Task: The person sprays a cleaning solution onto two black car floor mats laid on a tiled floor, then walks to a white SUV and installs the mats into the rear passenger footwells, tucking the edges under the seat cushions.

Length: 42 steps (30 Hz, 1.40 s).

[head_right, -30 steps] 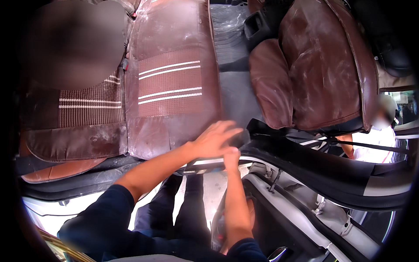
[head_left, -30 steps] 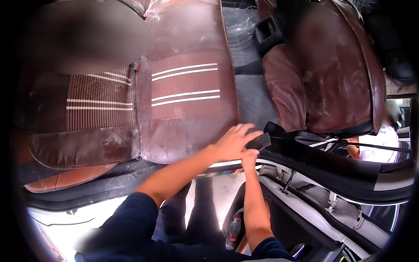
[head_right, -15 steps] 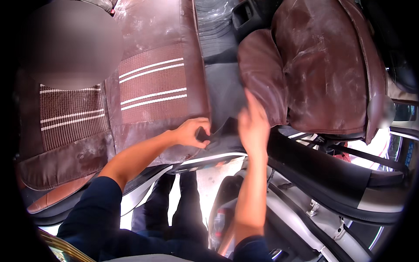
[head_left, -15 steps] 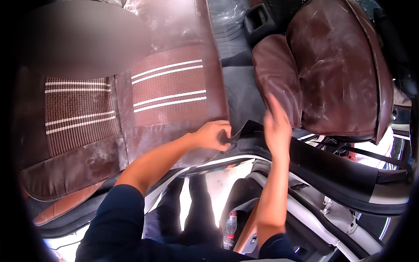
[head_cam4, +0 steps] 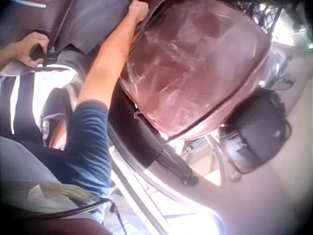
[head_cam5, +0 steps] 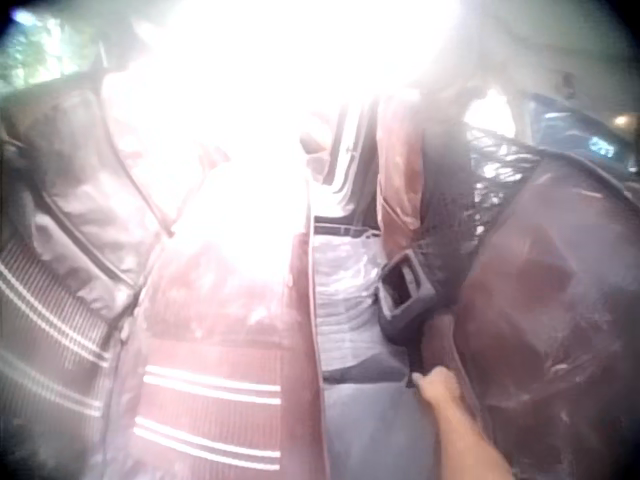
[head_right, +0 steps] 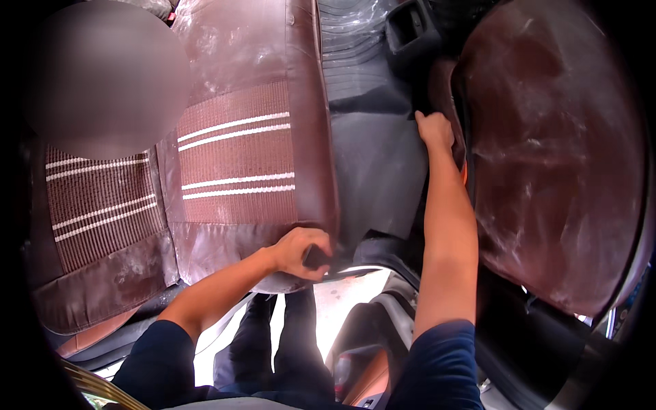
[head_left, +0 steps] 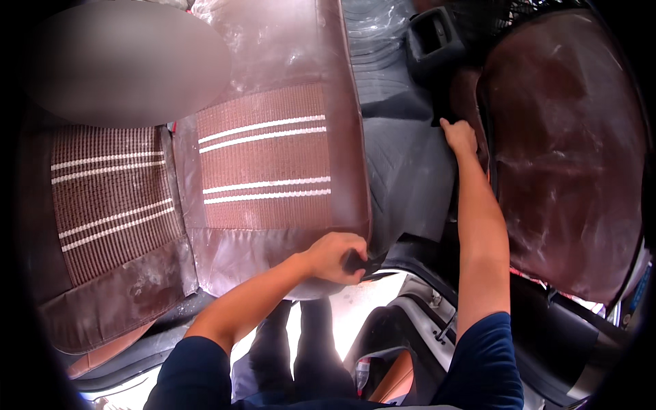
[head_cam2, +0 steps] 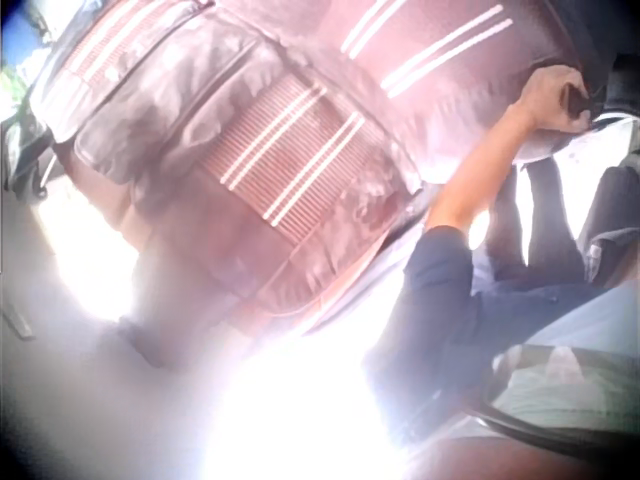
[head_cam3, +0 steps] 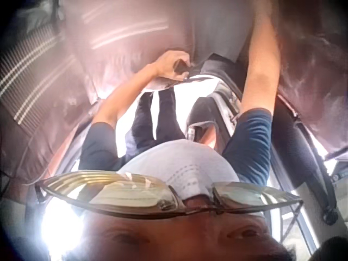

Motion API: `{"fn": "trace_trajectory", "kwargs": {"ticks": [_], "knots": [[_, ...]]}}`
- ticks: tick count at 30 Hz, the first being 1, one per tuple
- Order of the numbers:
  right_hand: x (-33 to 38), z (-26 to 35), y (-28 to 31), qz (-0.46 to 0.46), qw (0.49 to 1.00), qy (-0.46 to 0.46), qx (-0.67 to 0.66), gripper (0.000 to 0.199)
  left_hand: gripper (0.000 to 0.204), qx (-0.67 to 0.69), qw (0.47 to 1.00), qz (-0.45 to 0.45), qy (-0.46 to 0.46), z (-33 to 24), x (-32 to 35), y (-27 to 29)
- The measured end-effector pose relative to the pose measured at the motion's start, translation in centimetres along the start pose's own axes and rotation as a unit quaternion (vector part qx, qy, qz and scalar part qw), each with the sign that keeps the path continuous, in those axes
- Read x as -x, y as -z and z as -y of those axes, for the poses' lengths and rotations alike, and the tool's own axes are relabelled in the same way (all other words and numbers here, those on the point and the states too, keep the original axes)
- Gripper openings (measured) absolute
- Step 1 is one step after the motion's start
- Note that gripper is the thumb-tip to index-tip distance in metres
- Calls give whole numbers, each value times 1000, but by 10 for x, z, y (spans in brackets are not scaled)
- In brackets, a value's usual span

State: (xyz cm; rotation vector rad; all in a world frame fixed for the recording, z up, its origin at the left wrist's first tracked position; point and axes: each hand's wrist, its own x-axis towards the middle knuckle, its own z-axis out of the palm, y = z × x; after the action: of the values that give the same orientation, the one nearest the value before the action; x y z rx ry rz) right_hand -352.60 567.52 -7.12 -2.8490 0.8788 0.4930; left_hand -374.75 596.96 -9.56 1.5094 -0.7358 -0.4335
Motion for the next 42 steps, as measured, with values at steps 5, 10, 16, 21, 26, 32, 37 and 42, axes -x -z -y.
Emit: {"fn": "trace_trajectory", "kwargs": {"ticks": [5,10,16,21,26,32,37,42], "knots": [[-48,11,5,109,982,78,135,52,24,2,1000,13,-8,0,-8,1],[-96,21,-42,159,984,-24,-77,60,22,7,1000,14,0,-1,-8,0],[-79,50,-48,37,999,4,28,45,21,-31,998,41,-27,4,-10,1],[-61,89,-24,-32,995,92,32,31,19,-64,995,76,-18,-1,-14,4],[22,138,13,-72,972,210,81,25,16,-146,987,64,-15,-10,-4,-3],[46,136,14,-70,976,184,93,26,18,-83,990,115,2,-38,33,-72],[48,123,19,-54,973,161,158,31,15,-58,996,-1,64,-66,63,-92],[63,94,15,-82,948,217,217,28,23,-65,995,-2,82,-83,55,-123]]}}
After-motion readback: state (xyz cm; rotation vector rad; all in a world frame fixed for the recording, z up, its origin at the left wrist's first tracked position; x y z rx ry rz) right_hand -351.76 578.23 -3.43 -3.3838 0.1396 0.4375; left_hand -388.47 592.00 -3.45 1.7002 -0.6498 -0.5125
